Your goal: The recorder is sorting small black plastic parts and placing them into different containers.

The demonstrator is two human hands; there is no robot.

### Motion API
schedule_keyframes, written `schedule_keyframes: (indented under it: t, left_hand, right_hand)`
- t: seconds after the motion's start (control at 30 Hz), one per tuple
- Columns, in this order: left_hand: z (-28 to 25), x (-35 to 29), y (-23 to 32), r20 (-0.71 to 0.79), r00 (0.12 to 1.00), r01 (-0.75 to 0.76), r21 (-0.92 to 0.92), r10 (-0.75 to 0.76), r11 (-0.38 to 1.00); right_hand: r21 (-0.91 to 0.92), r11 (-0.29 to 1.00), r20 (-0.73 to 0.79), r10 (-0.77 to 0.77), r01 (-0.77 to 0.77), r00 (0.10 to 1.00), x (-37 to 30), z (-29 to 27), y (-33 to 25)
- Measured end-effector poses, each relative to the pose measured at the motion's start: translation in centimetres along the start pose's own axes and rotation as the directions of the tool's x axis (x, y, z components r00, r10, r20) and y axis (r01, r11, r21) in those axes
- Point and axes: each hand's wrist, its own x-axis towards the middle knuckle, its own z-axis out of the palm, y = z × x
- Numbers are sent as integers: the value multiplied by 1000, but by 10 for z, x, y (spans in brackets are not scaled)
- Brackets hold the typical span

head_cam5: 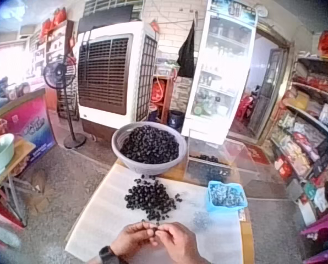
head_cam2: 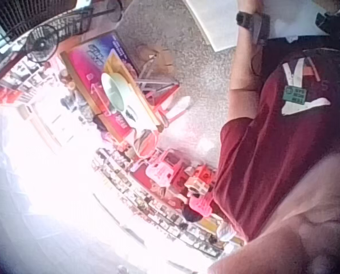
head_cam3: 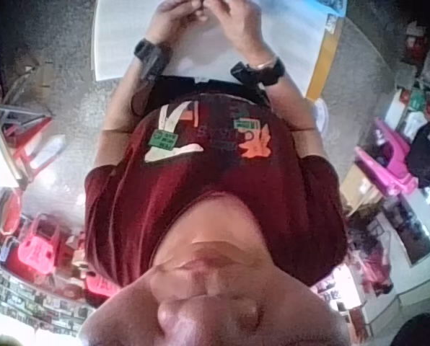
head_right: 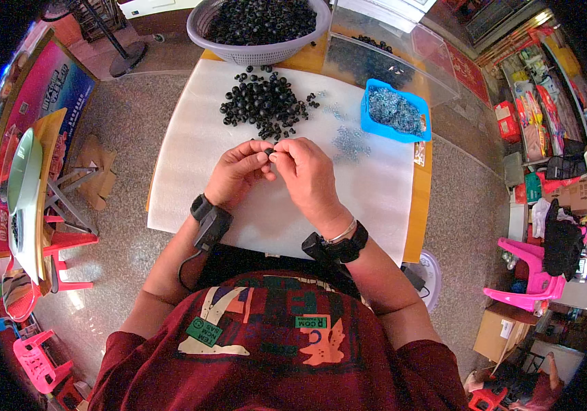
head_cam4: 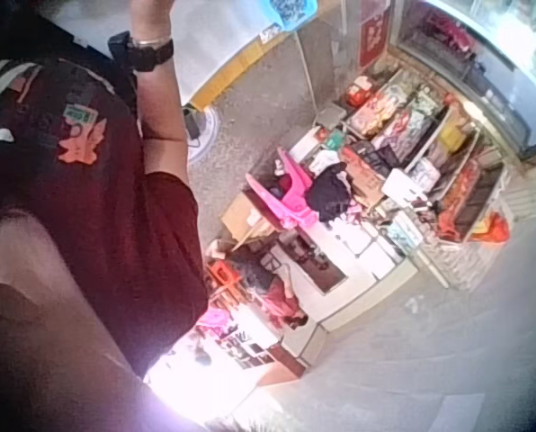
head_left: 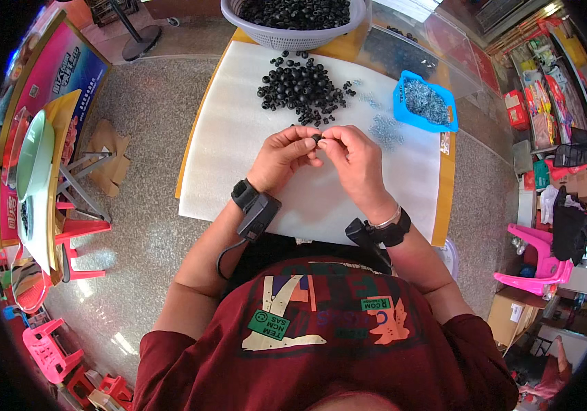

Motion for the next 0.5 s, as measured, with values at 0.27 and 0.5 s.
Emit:
schedule_keyframes:
  t: [0.27,0.5]
  left_hand:
    - [-4,3,-7,-37,999,2,172,4,985]
    - [-3,3,-5,1,999,48,219,-49,974]
  right_hand:
    - [-323,895,95,-294,309,951,1,-4,5]
    - [-286,903,158,-285,320,945,2,-12,4]
